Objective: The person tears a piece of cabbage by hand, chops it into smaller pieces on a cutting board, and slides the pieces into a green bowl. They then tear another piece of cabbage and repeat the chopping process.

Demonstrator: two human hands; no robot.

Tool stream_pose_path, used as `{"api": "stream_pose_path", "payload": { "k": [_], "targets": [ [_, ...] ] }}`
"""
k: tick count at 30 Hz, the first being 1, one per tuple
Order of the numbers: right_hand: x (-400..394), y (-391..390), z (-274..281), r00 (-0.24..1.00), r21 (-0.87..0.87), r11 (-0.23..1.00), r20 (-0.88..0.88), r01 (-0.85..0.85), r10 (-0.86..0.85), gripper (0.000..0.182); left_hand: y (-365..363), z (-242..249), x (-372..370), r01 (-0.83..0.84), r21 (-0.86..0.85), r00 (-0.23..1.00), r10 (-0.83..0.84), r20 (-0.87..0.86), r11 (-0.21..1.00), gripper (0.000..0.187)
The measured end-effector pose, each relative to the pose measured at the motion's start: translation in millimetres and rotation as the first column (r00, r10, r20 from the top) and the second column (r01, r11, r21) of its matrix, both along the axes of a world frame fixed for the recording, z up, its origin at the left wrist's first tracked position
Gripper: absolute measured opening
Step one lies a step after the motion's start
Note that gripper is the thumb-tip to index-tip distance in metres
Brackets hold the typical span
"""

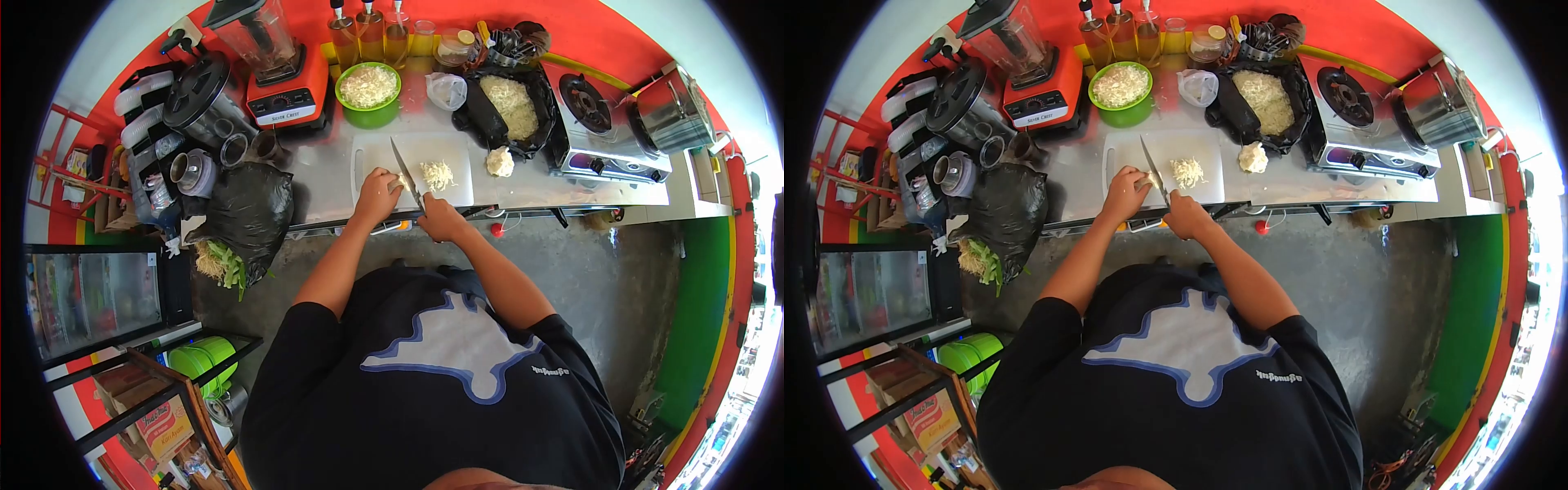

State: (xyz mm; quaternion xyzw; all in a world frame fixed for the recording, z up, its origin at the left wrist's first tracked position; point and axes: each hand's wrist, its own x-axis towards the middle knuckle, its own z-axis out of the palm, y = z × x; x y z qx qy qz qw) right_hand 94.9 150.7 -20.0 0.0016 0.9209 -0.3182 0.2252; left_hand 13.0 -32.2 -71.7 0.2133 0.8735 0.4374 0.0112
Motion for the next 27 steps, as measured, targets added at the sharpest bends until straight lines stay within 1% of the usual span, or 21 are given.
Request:
{"api": "stream_pose_path", "payload": {
  "k": [1,2,4,5,7,8,10,11,13,14,16,17,19,22,23,25,27],
  "targets": [
    [0.5,-1.6,-5.3,0.999,0.011,1.0,-0.053,-0.012,0.013,0.035,0.1,-4.2,-0.7,0.001,-0.002,0.997,-0.001,-0.072,1.0,0.03],
    [-0.2,-2.3,-10.3,0.999,0.012,1.0,-0.052,-0.015,0.016,0.035,-0.3,-8.3,-1.7,-0.002,-0.001,0.997,0.002,-0.071,1.0,0.03],
    [-1.7,-5.0,-14.5,0.999,0.066,0.997,-0.037,-0.025,0.028,0.035,1.0,-6.2,-1.6,0.004,-0.043,1.0,-0.004,-0.016,0.999,0.031],
    [-2.6,-6.4,-16.6,0.999,0.067,0.997,-0.037,-0.029,0.031,0.035,2.1,-5.1,-1.5,0.0,-0.042,1.0,-0.001,-0.016,0.999,0.031],
    [-1.8,-10.3,-18.9,0.995,0.149,0.988,-0.074,-0.053,0.064,0.037,3.0,-9.3,0.0,-0.028,0.038,0.998,0.026,0.05,0.999,0.038],
    [-0.7,-11.3,-20.1,0.995,0.147,0.988,-0.072,-0.053,0.064,0.037,3.0,-11.6,1.4,-0.028,0.037,0.998,0.026,0.052,0.999,0.038],
    [-0.3,-14.4,-10.2,0.998,0.204,0.977,0.007,-0.063,0.063,0.04,3.8,-15.2,2.5,-0.093,0.022,0.992,0.09,0.085,0.995,0.044],
    [-1.3,-15.2,-6.0,0.998,0.203,0.977,0.008,-0.058,0.058,0.04,3.5,-16.8,2.0,-0.088,0.021,0.993,0.085,0.086,0.996,0.044],
    [-3.4,-15.7,-2.6,0.998,0.224,0.973,0.053,-0.053,0.043,0.041,2.1,-12.1,3.0,-0.033,-0.11,0.999,0.034,0.005,0.993,0.043],
    [-3.8,-16.4,-1.2,0.998,0.222,0.974,0.057,-0.053,0.041,0.041,2.6,-10.1,3.7,-0.032,-0.111,0.999,0.033,0.008,0.993,0.043],
    [-2.7,-19.0,1.8,0.998,0.245,0.968,0.044,-0.053,0.044,0.036,3.9,-8.2,6.3,-0.051,0.013,0.999,0.051,0.013,0.999,0.039],
    [-2.1,-20.5,3.4,0.998,0.243,0.969,0.047,-0.05,0.04,0.036,3.1,-6.9,7.0,-0.048,0.011,0.999,0.048,0.016,0.999,0.039],
    [-1.4,-25.3,8.7,0.998,0.289,0.957,0.064,-0.036,0.018,0.03,1.5,-3.4,8.5,0.01,0.123,1.0,-0.011,0.004,0.992,0.03],
    [1.6,-30.1,4.8,0.999,0.306,0.952,0.043,-0.014,0.001,0.026,1.1,-3.0,9.1,0.003,0.069,1.0,-0.001,-0.023,0.998,0.026],
    [3.2,-32.1,3.4,0.999,0.305,0.952,0.051,-0.014,-0.002,0.026,1.5,-3.4,9.1,0.005,0.069,1.0,-0.004,-0.015,0.998,0.026],
    [4.2,-36.3,1.2,1.0,0.365,0.931,0.016,-0.016,0.011,0.025,2.0,-5.2,6.1,0.012,0.073,1.0,-0.014,0.022,0.997,0.026],
    [3.2,-41.7,-4.5,1.0,0.372,0.928,0.007,-0.001,-0.001,0.024,2.3,-5.4,4.0,0.02,0.092,0.999,-0.023,0.037,0.996,0.027]
  ]
}}
